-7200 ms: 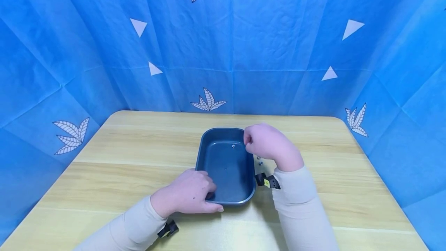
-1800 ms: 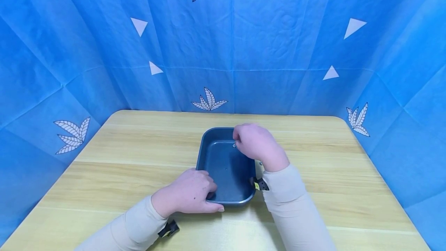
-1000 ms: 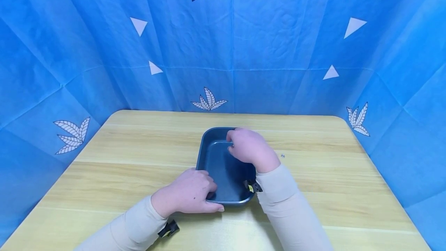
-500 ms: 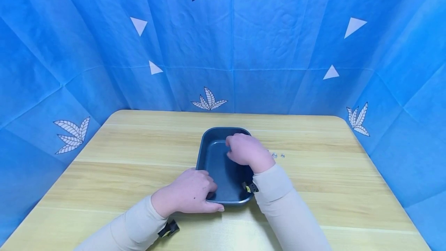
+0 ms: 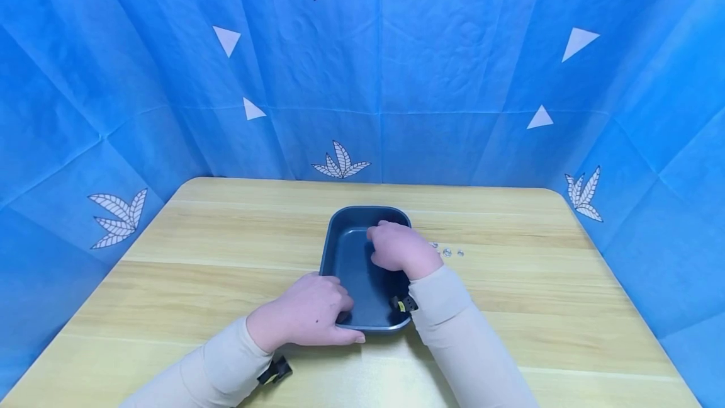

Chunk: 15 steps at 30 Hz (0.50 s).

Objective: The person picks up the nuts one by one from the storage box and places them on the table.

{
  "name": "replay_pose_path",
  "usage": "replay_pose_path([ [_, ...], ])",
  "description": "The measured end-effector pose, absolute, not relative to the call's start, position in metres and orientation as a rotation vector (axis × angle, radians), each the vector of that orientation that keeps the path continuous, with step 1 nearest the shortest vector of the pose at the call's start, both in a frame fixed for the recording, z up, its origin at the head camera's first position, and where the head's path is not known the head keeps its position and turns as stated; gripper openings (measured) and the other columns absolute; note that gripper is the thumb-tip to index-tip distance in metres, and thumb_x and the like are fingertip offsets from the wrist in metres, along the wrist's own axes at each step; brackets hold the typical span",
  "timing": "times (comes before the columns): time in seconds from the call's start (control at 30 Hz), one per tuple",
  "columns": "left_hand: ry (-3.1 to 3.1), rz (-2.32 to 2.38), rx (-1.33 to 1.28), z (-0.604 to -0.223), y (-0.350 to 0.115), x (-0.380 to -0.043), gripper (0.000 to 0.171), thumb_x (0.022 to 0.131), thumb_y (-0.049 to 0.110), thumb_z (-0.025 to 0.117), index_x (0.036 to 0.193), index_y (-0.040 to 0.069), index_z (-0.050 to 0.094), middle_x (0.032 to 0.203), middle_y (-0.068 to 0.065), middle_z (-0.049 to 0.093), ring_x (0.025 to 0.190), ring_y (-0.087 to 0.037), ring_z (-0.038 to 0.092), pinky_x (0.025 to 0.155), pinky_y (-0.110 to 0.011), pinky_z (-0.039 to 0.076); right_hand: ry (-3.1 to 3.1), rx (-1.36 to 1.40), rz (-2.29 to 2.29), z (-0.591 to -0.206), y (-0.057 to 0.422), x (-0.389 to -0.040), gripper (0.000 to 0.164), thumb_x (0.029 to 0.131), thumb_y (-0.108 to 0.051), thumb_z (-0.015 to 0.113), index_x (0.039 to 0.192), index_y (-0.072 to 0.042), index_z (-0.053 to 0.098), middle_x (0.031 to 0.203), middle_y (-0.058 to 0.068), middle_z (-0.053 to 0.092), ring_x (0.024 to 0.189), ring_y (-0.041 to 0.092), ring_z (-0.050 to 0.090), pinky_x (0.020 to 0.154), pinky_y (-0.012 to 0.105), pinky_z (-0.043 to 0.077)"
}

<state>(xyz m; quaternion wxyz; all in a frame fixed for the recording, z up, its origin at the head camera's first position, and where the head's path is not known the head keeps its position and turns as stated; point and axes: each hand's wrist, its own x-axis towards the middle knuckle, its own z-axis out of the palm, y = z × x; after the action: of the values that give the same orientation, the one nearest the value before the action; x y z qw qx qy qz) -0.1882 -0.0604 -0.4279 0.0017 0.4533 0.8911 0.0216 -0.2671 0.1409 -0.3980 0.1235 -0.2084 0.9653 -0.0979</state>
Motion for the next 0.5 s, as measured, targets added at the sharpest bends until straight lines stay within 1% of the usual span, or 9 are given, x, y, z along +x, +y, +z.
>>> replay_pose_path([
  [0.03,2.796,0.069,1.422,-0.4279,-0.0602,-0.1884,0.058,0.088,0.077,0.05,0.06,0.026,0.05,0.055,0.014,0.041,0.06,-0.008,0.043,0.052,-0.027,0.033,2.815,-0.604,-0.284,-0.3984,0.1408,-0.2672,0.038,0.093,-0.012,0.065,0.131,-0.008,0.066,0.135,0.013,0.061,0.129,0.03,0.053,0.105,0.047,0.044],
  [0.23,2.8,0.061,1.423,-0.4282,-0.0599,-0.1885,0.058,0.088,0.077,0.05,0.06,0.026,0.051,0.056,0.014,0.041,0.061,-0.008,0.043,0.052,-0.028,0.033,2.807,-0.629,-0.235,-0.3999,0.1406,-0.2675,0.037,0.093,-0.012,0.064,0.13,-0.007,0.067,0.131,0.01,0.065,0.129,0.029,0.053,0.104,0.047,0.044],
  [0.37,2.798,0.06,1.418,-0.4277,-0.0599,-0.188,0.058,0.088,0.077,0.051,0.061,0.026,0.051,0.057,0.014,0.041,0.061,-0.008,0.044,0.052,-0.028,0.034,2.81,-0.659,-0.211,-0.4,0.1406,-0.2671,0.033,0.092,-0.012,0.064,0.125,-0.008,0.069,0.123,0.008,0.068,0.124,0.028,0.056,0.1,0.045,0.047],
  [0.5,2.797,0.059,1.411,-0.4267,-0.0597,-0.1876,0.057,0.088,0.076,0.051,0.061,0.026,0.051,0.057,0.015,0.041,0.062,-0.008,0.044,0.053,-0.028,0.034,2.819,-0.673,-0.204,-0.4017,0.1411,-0.2676,0.029,0.091,-0.011,0.065,0.119,-0.009,0.071,0.113,0.005,0.069,0.111,0.025,0.058,0.092,0.042,0.049],
])
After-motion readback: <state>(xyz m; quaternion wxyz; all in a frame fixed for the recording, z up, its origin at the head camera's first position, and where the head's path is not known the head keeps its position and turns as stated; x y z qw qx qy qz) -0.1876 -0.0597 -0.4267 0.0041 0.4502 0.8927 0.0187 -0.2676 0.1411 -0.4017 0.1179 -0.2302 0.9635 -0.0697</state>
